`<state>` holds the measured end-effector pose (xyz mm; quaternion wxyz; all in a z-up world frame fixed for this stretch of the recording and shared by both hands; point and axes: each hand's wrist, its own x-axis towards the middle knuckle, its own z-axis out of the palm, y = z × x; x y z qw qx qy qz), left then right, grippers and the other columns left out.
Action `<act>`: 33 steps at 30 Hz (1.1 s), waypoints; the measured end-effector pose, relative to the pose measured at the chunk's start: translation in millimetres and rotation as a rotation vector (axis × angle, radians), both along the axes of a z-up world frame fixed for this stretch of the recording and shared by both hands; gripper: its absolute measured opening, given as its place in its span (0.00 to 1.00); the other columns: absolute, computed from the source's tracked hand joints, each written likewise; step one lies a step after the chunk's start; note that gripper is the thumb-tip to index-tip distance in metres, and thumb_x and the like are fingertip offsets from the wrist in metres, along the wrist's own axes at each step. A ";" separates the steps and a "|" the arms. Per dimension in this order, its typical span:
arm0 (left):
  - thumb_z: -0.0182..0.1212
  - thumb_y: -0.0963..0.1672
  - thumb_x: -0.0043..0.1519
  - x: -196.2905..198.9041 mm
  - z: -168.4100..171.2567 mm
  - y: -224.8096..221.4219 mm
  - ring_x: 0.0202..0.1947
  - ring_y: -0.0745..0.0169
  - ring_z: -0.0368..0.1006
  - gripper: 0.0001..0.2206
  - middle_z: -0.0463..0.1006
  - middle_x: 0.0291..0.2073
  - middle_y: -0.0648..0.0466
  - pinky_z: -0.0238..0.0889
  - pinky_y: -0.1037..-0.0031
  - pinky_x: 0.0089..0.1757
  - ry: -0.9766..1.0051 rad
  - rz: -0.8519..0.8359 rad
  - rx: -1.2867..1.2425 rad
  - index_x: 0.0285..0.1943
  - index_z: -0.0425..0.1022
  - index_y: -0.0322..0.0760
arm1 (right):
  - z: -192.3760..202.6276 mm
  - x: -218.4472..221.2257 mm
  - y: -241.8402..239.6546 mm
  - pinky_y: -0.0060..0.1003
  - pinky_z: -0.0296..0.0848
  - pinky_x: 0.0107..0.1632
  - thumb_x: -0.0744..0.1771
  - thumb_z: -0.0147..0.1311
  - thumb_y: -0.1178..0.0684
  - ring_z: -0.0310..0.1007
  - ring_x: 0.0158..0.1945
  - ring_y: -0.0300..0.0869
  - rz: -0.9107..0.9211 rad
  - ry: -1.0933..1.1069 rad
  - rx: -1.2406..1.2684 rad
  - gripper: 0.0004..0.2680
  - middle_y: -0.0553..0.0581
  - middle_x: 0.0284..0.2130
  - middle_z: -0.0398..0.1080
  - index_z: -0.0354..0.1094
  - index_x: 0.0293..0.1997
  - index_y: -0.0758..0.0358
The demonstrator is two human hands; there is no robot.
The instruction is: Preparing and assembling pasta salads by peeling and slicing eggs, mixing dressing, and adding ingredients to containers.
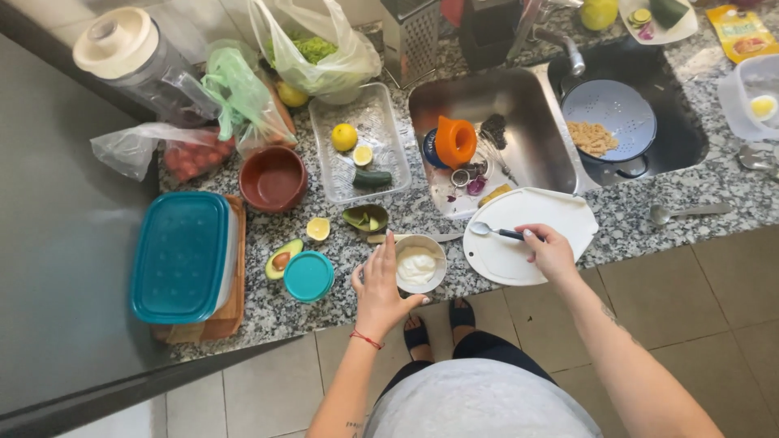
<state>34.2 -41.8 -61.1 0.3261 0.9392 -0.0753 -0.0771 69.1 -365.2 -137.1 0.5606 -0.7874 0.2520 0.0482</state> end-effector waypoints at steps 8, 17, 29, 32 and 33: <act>0.67 0.46 0.51 -32.7 23.9 6.4 0.41 0.58 0.63 0.20 0.70 0.41 0.55 0.54 0.64 0.39 -0.254 0.171 -0.192 0.50 0.62 0.46 | 83.6 -35.6 74.6 0.52 0.55 0.57 0.56 0.55 0.57 0.53 0.61 0.52 0.564 -0.617 -1.136 0.26 0.57 0.60 0.52 0.57 0.61 0.44; 0.61 0.49 0.54 -60.1 10.1 29.1 0.55 0.57 0.67 0.33 0.66 0.60 0.56 0.61 0.63 0.49 -0.005 0.185 -0.168 0.68 0.50 0.49 | 70.1 -53.0 131.0 0.71 0.50 0.52 0.58 0.53 0.46 0.32 0.69 0.58 1.013 -0.601 -1.246 0.32 0.56 0.68 0.34 0.38 0.68 0.35; 0.57 0.53 0.57 -75.6 52.1 36.5 0.14 0.62 0.65 0.18 0.70 0.11 0.60 0.51 0.68 0.19 -0.100 0.390 0.003 0.15 0.63 0.47 | 75.9 -74.4 120.7 0.32 0.61 0.17 0.63 0.53 0.44 0.68 0.18 0.35 0.713 -0.685 -0.996 0.06 0.44 0.18 0.70 0.69 0.35 0.50; 0.56 0.47 0.58 -47.2 79.2 66.7 0.22 0.68 0.71 0.08 0.77 0.23 0.61 0.60 0.75 0.25 -0.403 0.338 -0.017 0.28 0.74 0.44 | 82.9 -74.3 119.5 0.32 0.63 0.18 0.63 0.53 0.44 0.69 0.19 0.35 0.703 -0.662 -0.949 0.08 0.44 0.20 0.72 0.71 0.38 0.50; 0.55 0.44 0.60 -35.0 87.2 78.5 0.30 0.68 0.74 0.06 0.80 0.32 0.57 0.67 0.77 0.33 -0.523 0.323 -0.009 0.37 0.77 0.40 | 85.2 -75.1 116.7 0.32 0.65 0.19 0.63 0.52 0.44 0.70 0.20 0.35 0.693 -0.632 -0.943 0.08 0.44 0.22 0.73 0.71 0.41 0.51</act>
